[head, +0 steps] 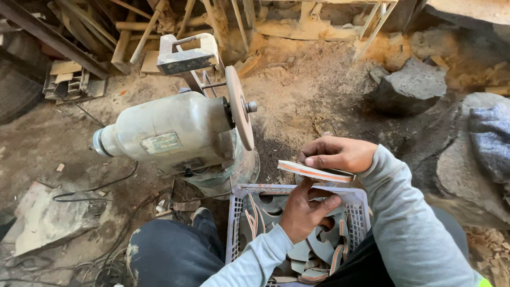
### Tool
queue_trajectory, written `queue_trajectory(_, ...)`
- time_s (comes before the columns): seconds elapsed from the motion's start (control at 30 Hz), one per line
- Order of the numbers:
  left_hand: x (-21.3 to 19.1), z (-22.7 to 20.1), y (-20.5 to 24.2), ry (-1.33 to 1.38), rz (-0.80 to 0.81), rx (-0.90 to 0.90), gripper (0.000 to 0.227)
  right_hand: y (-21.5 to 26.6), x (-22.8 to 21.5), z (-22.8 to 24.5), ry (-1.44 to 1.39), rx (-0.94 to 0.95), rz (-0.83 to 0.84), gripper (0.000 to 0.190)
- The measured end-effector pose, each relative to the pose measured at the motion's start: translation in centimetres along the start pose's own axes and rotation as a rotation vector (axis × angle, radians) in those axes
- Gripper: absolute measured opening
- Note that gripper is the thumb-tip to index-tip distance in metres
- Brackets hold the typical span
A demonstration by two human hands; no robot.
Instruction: The person sits on the floor and uses a bench grinder to smooth the edges of small, curved wooden pieces. They pick each piece from a plastic basket, press it against the spinning wheel, and return it to the basket after grinding.
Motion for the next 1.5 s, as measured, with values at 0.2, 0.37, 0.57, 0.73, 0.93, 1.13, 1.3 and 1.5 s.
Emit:
queue_trajectory(0.2,0.2,0.7,-0.9,0.035,-0.075,0.205,0.058,-0.2,-0.2,0.3,-0.063,-0.023,0.065,0.036)
queue_trajectory(0.37,0.2,1.1,-1.6,0.152,-0.110,0.232,0.074,-0.5,-0.5,0.5,-0.061,-0.097,0.152,0.039)
queue_trajectory(0.57,1.3,5.0,-4.8,-0.274,-0.284,0.315,0.050,-2.0,0.1,-0.2,0.162,0.041,-0.267,0.039)
queue_trajectory(0.73,2.1,11.7,-14.1,-0.397,-0.415,0.224,0.033,-5.9,0.3,-0.8,0.532,0.062,-0.408,0.034)
queue_trajectory(0.93,0.3,14.6,-24.0,0.547,-0.132,0.270,0.045,-9.4,-0.2,-1.7,0.826,-0.070,-0.593,0.032)
queue_trajectory(1.13,-2.2,13.8,-25.3,0.592,-0.053,0.241,0.051,-11.2,-0.3,-2.8,0.941,-0.230,-0.624,0.030)
queue_trajectory(1.3,-3.2,14.0,-25.3,0.563,-0.018,0.230,0.056,-12.0,0.2,-2.9,0.961,-0.211,-0.628,0.025)
queue_trajectory(1.5,-3.0,14.3,-25.9,0.660,0.148,0.166,0.063,-11.9,0.4,-1.8,1.022,-0.175,-0.629,0.025)
Point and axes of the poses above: each hand's wrist, its own y-axis away from the middle knuckle, its own x-axis out of the palm, z = x × y, the point moved 1 cm from there along -y, towards the middle knuckle, and after that the axes turned 11 degrees about -y, right-handed, at the moved point
